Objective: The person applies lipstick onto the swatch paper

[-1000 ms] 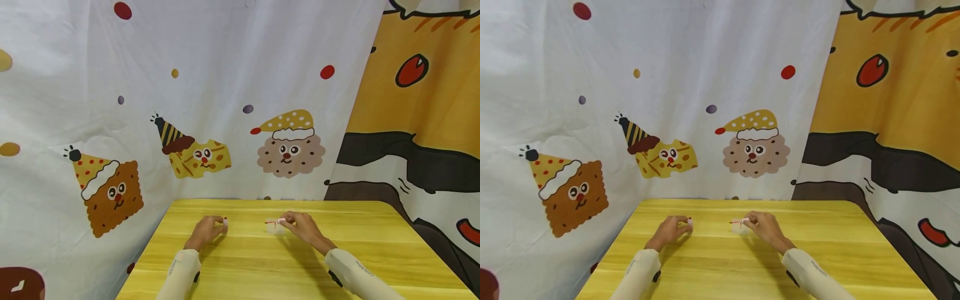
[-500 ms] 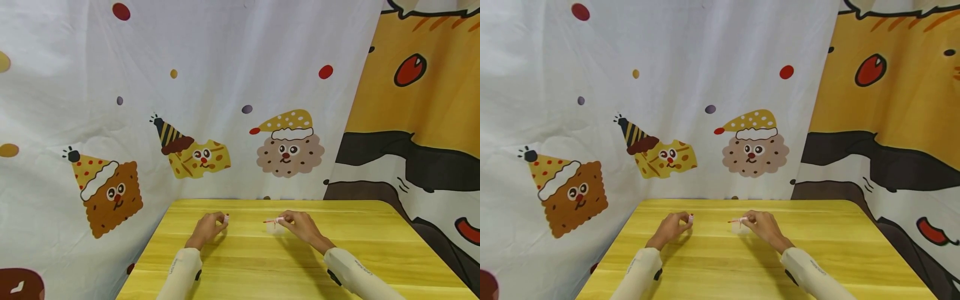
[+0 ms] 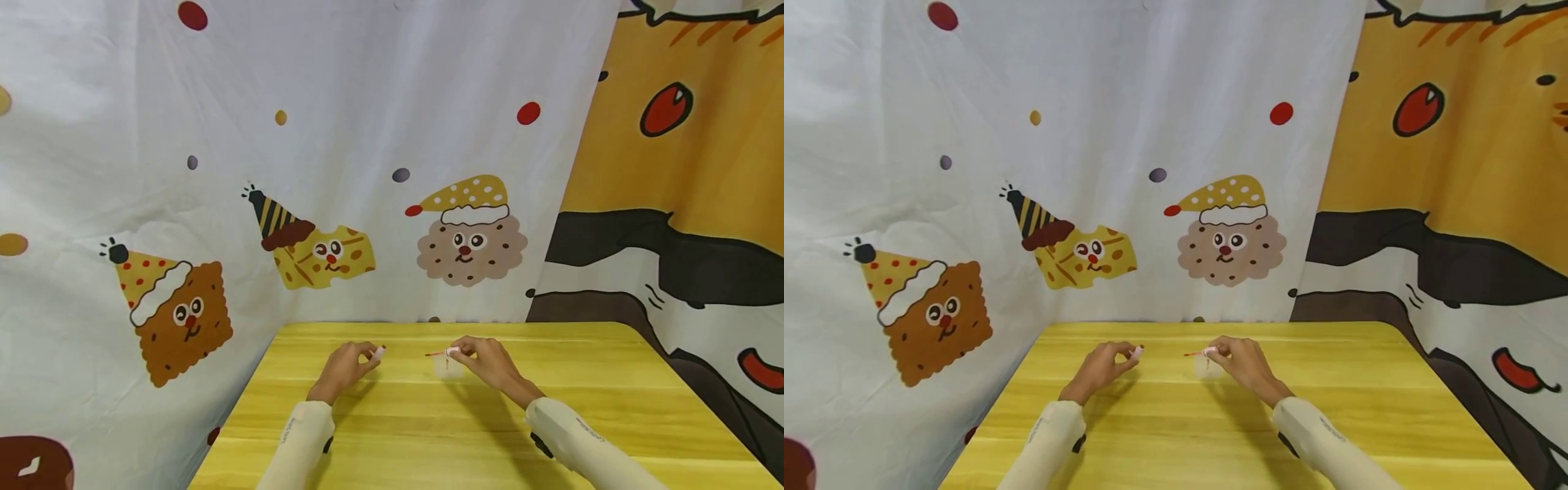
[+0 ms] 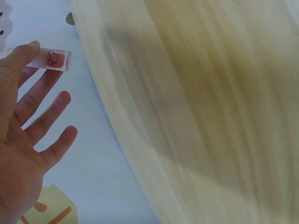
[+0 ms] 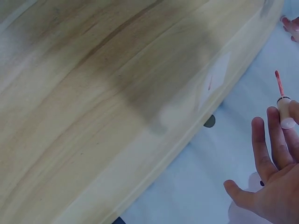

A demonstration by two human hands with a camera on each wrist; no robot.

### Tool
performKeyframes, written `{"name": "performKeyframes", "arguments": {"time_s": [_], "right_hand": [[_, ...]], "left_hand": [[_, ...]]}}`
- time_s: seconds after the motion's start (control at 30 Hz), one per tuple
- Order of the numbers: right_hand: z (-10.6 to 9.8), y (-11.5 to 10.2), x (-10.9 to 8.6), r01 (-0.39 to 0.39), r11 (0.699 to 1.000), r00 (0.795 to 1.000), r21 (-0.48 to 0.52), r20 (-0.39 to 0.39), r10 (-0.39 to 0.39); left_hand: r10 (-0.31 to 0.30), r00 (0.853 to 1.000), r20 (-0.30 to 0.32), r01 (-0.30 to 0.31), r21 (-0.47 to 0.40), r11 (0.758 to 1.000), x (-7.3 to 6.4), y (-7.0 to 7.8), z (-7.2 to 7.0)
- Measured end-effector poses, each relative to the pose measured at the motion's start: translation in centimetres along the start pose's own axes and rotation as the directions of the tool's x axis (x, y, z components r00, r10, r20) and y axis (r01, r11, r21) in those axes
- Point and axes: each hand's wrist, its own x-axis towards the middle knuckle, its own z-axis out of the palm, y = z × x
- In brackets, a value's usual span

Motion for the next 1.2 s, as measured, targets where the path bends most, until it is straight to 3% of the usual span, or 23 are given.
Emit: {"name": "performKeyframes", "arguments": {"time_s": [0.67, 1.2], "right_hand": [[-0.5, -1.3, 0.4, -0.020, 0.999, 1.000, 0.032, -0.001, 0.020], [-1.5, -2.4, 1.5, -0.023, 0.997, 1.000, 0.069, 0.000, 0.023]], "left_hand": [[0.067, 0.998, -0.011, -0.067, 0.006, 0.998, 0.3, 1.9, 0.4], [0.115, 0.993, -0.021, -0.114, 0.043, 0.993, 2.1, 3.2, -0.1]]}}
